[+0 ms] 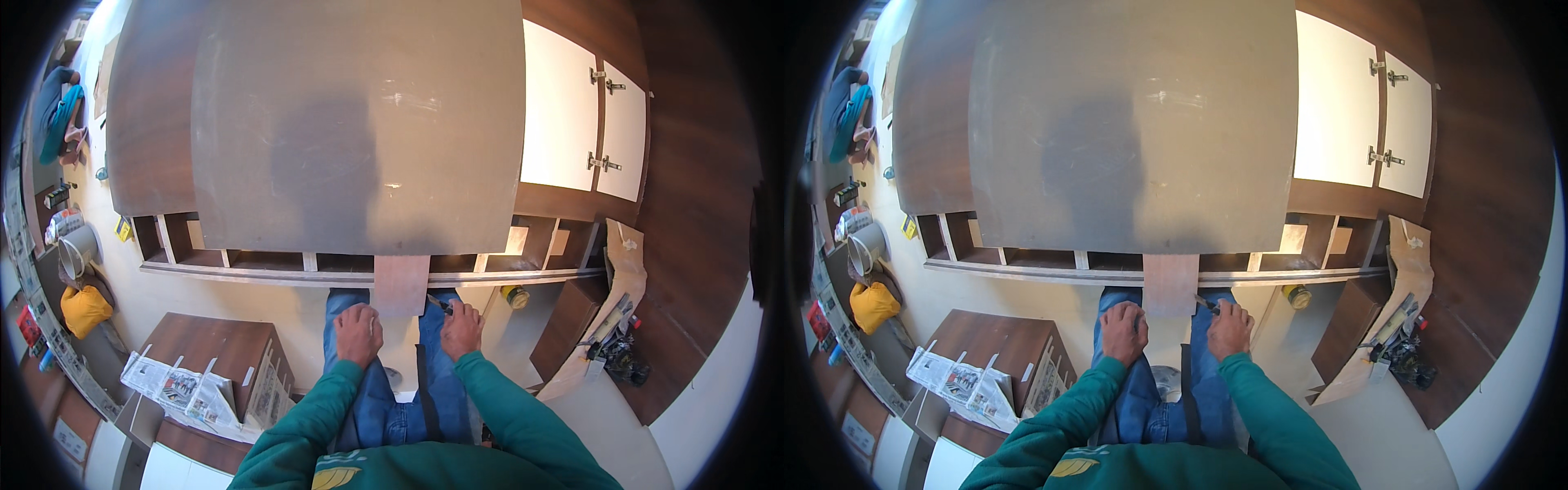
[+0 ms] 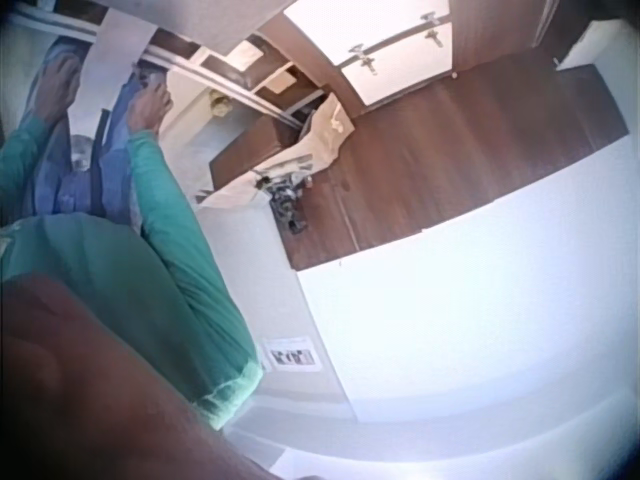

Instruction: The person measures a large sheet of material with a tape measure and marks it with a pencil. They then use a utility knife to cut along the marked line, separating a strip from the sheet. The cut piece is removed and set aside.

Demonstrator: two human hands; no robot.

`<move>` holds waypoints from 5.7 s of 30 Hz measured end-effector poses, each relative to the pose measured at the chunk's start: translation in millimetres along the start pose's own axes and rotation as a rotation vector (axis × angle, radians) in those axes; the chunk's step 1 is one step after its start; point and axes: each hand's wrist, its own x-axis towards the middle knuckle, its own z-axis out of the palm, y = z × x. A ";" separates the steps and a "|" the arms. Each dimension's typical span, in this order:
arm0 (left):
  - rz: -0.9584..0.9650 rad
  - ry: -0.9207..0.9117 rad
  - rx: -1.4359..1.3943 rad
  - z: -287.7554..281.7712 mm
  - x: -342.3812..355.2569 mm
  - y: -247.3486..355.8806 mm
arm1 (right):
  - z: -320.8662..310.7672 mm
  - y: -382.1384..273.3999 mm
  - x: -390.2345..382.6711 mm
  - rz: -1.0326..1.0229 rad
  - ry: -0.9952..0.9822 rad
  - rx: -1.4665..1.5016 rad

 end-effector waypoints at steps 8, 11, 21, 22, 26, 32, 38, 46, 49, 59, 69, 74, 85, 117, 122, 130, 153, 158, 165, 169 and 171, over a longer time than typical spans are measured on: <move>0.012 -0.046 0.049 3.0 3.1 10.3 | -7.2 6.8 -1.2 -0.019 0.031 0.045; 0.010 -0.050 0.051 4.9 3.1 10.3 | -7.4 9.0 -0.6 -0.007 0.018 0.057; 0.027 -0.099 0.074 11.0 4.2 11.5 | -10.5 16.4 -0.5 0.010 0.014 0.102; 0.009 -0.115 0.097 10.0 5.4 11.7 | -11.9 15.5 -0.7 0.019 0.008 0.117; 0.055 -0.102 0.103 10.5 7.1 15.2 | -15.1 15.9 -1.0 0.037 0.013 0.124; 0.111 -0.112 0.132 10.0 9.4 12.7 | -7.8 19.3 -2.7 0.100 0.017 0.116; 0.138 -0.154 0.162 4.9 15.3 8.2 | 4.9 17.3 -12.8 0.143 0.034 0.157; 0.159 -0.219 0.194 -28.6 23.0 -16.5 | 42.3 -6.1 -44.5 0.292 0.247 0.347; 0.123 -0.270 0.254 -33.7 17.9 -27.9 | 51.4 2.7 -41.7 0.423 0.426 0.356; 0.014 -0.417 0.453 15.0 -15.3 -18.7 | 107.1 80.9 -30.0 0.816 0.558 0.712; 0.276 -0.327 0.576 50.9 -65.1 -3.0 | 115.1 121.9 -122.6 0.532 0.487 0.591; 0.313 -0.221 0.549 54.3 -66.6 1.5 | 100.5 112.3 -162.5 0.188 0.377 0.520; 0.247 -0.108 0.466 53.0 -67.8 -13.5 | 80.1 96.3 -136.6 0.040 0.076 0.220; 0.237 -0.093 0.354 42.5 -55.1 -7.5 | 76.5 85.2 -116.5 -0.013 -0.016 0.137; 0.239 -0.098 0.388 44.6 -53.5 -7.5 | 75.6 84.5 -113.7 0.005 -0.019 0.113; 0.215 -0.112 0.360 43.9 -53.0 -7.5 | 73.1 83.6 -109.8 0.006 -0.047 0.125; 0.172 -0.117 0.346 44.6 -49.1 -4.7 | 69.7 82.9 -98.2 -0.038 -0.067 0.117; 0.157 -0.137 0.331 45.4 -49.5 -3.4 | 68.3 82.2 -97.5 -0.029 -0.066 0.100; 0.186 -0.090 0.347 46.9 -49.1 -1.1 | 65.5 82.5 -96.8 -0.018 -0.064 0.109; 0.176 -0.118 0.332 46.8 -49.7 -0.6 | 66.7 81.9 -96.8 0.003 -0.039 0.107; 0.164 -0.137 0.324 46.7 -50.3 -0.4 | 67.1 81.9 -97.0 0.004 -0.039 0.109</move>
